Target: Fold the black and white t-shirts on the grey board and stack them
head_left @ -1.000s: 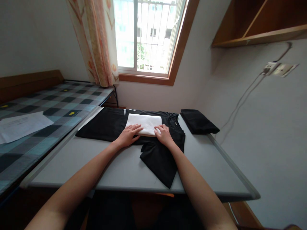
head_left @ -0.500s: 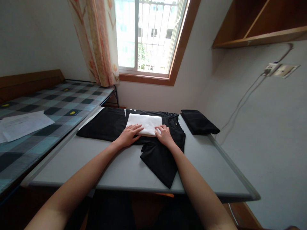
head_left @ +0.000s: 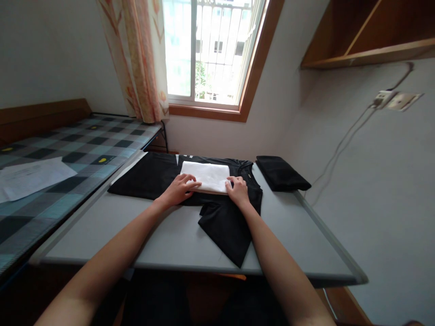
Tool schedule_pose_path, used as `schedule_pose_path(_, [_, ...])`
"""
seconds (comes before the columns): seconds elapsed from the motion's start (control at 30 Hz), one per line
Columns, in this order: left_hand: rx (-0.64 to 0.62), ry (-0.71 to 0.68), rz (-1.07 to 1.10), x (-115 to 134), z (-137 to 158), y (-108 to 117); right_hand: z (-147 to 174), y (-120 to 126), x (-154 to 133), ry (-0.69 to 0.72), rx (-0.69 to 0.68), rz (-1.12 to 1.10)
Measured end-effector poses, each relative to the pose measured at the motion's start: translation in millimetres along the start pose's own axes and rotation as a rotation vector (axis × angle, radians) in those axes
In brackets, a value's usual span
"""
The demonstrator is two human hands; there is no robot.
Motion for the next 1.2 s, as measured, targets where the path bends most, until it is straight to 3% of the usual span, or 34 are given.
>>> schedule_pose_path(0.2, [-0.066, -0.047, -0.090, 9.0, -4.7, -6.3, 0.7, -3.1, -2.3, 0.021, -0.036, -0.014])
schedule_pose_path(0.43, [-0.048, 0.015, -0.199, 3.7, -6.8, 3.7, 2.5, 0.1, -11.5, 0.112, -0.049, -0.080])
schedule_pose_path(0.63, [0.049, 0.317, -0.222, -47.7, 22.3, 29.2, 25.0, -11.1, -42.2, 0.386, -0.339, -0.242])
schedule_pose_path(0.77, [0.047, 0.468, -0.200, -68.2, 37.6, 31.9, 23.5, -10.7, -39.5, 0.371, -0.298, -0.203])
schedule_pose_path(0.93, [0.119, 0.386, -0.192, -38.0, 18.8, 29.0, 12.3, -8.3, -28.3, 0.309, -0.177, -0.207])
schedule_pose_path(1.07, [0.062, 0.286, -0.121, 1.2, -1.8, 14.1, 7.6, -7.4, -22.1, 0.288, -0.081, -0.256])
schedule_pose_path(1.2, [0.007, 0.359, -0.134, 16.0, -3.0, 4.6, 3.0, -12.7, -18.4, 0.276, -0.074, -0.256])
Point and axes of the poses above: each hand's wrist, its own z-axis away from the middle knuckle, its own y-axis out of the back of the hand, x = y × z, the point moved 8 cm from there along -z, towards the middle knuckle, and after that the axes turned 15 degrees about -y, right-handed, at the moved point
